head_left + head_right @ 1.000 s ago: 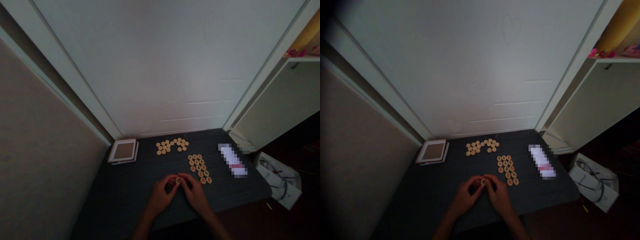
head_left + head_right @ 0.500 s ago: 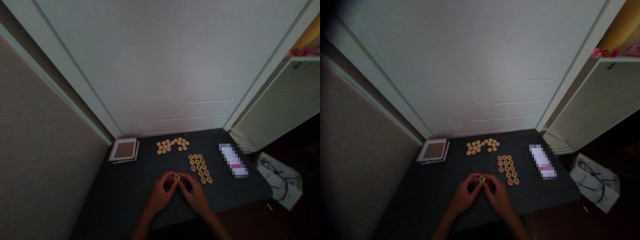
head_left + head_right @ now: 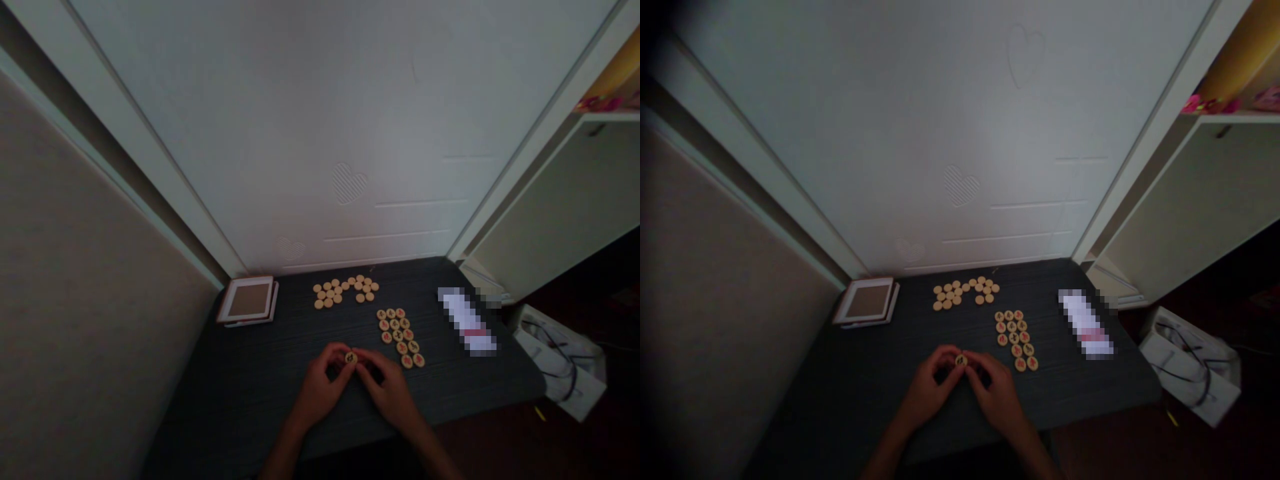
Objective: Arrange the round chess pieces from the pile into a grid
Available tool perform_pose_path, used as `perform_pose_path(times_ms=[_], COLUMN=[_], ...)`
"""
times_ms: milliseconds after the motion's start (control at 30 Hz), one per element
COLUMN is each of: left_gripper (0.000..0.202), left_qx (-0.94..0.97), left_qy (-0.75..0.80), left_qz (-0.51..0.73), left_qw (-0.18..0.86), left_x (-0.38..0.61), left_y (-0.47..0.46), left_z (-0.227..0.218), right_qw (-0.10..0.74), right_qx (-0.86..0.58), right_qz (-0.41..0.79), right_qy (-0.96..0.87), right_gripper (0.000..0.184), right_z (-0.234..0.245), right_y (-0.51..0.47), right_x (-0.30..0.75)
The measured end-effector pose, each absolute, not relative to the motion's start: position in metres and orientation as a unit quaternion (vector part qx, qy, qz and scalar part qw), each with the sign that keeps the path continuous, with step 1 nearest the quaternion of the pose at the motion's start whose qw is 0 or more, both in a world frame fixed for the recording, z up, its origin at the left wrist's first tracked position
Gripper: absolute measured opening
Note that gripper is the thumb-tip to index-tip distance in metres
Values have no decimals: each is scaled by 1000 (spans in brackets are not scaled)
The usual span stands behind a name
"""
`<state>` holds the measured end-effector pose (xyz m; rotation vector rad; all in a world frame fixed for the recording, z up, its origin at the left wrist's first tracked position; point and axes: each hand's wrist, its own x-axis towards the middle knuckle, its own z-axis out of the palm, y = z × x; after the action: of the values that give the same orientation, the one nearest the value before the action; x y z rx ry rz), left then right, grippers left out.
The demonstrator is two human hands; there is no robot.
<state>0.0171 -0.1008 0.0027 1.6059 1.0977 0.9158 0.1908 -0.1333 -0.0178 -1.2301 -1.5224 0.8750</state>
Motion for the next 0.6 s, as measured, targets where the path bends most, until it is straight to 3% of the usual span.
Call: perform_pose_path(times_ms=[600], left_gripper=[17], left_qx=[639], left_qy=[455], left_qz=[373], left_qw=[495], left_x=[17], left_y=[-100], left_z=[3], right_qw=[463], right_qx=[-515], right_qz=[341], right_qy=[-636], right_gripper=[25], right_z=[-16], right_y=[-134], right_x=[186])
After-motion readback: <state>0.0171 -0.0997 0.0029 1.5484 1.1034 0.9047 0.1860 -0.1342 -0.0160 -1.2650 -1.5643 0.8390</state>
